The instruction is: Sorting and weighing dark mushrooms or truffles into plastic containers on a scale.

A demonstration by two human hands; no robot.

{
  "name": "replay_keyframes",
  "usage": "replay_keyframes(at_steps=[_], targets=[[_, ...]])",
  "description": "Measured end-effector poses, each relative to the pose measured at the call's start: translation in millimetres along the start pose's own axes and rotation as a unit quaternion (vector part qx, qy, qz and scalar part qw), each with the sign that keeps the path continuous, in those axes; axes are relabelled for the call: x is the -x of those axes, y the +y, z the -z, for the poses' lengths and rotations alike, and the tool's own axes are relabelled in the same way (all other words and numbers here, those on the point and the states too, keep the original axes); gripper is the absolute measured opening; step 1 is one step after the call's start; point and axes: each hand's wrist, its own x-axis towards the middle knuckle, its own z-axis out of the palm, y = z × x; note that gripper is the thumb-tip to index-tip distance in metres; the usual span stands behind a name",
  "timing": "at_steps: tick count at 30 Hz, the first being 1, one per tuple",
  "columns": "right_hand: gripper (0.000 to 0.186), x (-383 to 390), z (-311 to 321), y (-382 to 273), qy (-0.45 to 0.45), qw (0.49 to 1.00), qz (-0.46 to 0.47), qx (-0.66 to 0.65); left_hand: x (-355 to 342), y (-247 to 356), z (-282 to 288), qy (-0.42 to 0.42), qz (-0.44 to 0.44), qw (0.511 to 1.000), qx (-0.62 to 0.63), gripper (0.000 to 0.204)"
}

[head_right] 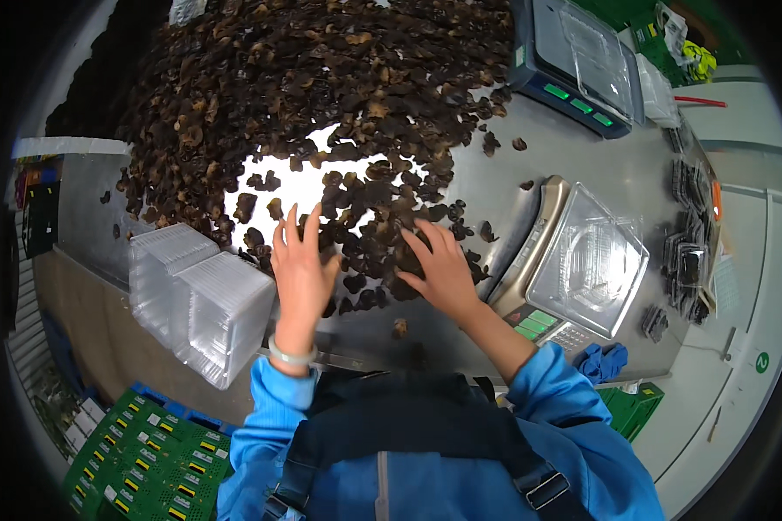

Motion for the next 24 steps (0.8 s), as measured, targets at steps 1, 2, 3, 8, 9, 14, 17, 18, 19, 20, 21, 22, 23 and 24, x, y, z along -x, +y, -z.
replay_keyframes(at_steps=[1,2,3,8,9,14,17,18,19,20,21,22,23,24], targets=[[0.067,-8,2,-7,0.032,0.999,-0.024,0.024,-11,-2,-6,-0.020,0.021,0.999,-0.015,0.090],[0.067,-16,-2,-11,0.059,0.997,-0.030,0.043,-19,-9,-19,-0.031,0.029,0.998,0.040,0.090],[0.067,-24,-10,-11,0.062,0.997,-0.033,0.040,-25,-12,-30,-0.033,0.027,0.998,0.036,0.090],[0.055,-24,-28,6,0.032,0.998,0.047,-0.034,-16,-11,-57,-0.099,-0.133,0.967,0.191,0.049],[0.052,-18,-24,8,0.024,0.994,0.088,-0.057,-12,-8,-54,-0.083,-0.146,0.967,0.190,0.045],[0.060,-3,-4,24,0.079,0.989,-0.023,-0.122,-33,6,-39,-0.041,-0.100,0.963,0.248,0.048],[0.077,0,8,19,0.046,0.995,-0.073,-0.044,-68,9,-34,-0.083,-0.141,0.983,0.082,0.080],[0.092,3,9,19,0.014,0.996,-0.083,0.001,-78,13,-31,-0.108,-0.131,0.985,0.004,0.089],[0.092,7,9,20,0.015,0.996,-0.087,0.003,-87,17,-31,-0.132,-0.123,0.981,-0.073,0.098],[0.095,8,8,19,-0.015,0.994,-0.108,0.033,-97,18,-34,-0.139,-0.138,0.977,-0.082,0.104],[0.097,8,6,15,-0.044,0.989,-0.124,0.060,-105,18,-35,-0.145,-0.149,0.974,-0.094,0.110],[0.098,5,7,8,-0.053,0.988,-0.126,0.069,-110,22,-34,-0.173,-0.148,0.970,-0.091,0.112],[0.098,0,0,5,-0.050,0.989,-0.126,0.066,-110,20,-41,-0.163,-0.176,0.968,-0.079,0.106],[0.096,-4,-10,6,-0.030,0.993,-0.111,0.016,-109,20,-47,-0.187,-0.198,0.959,-0.074,0.097]])
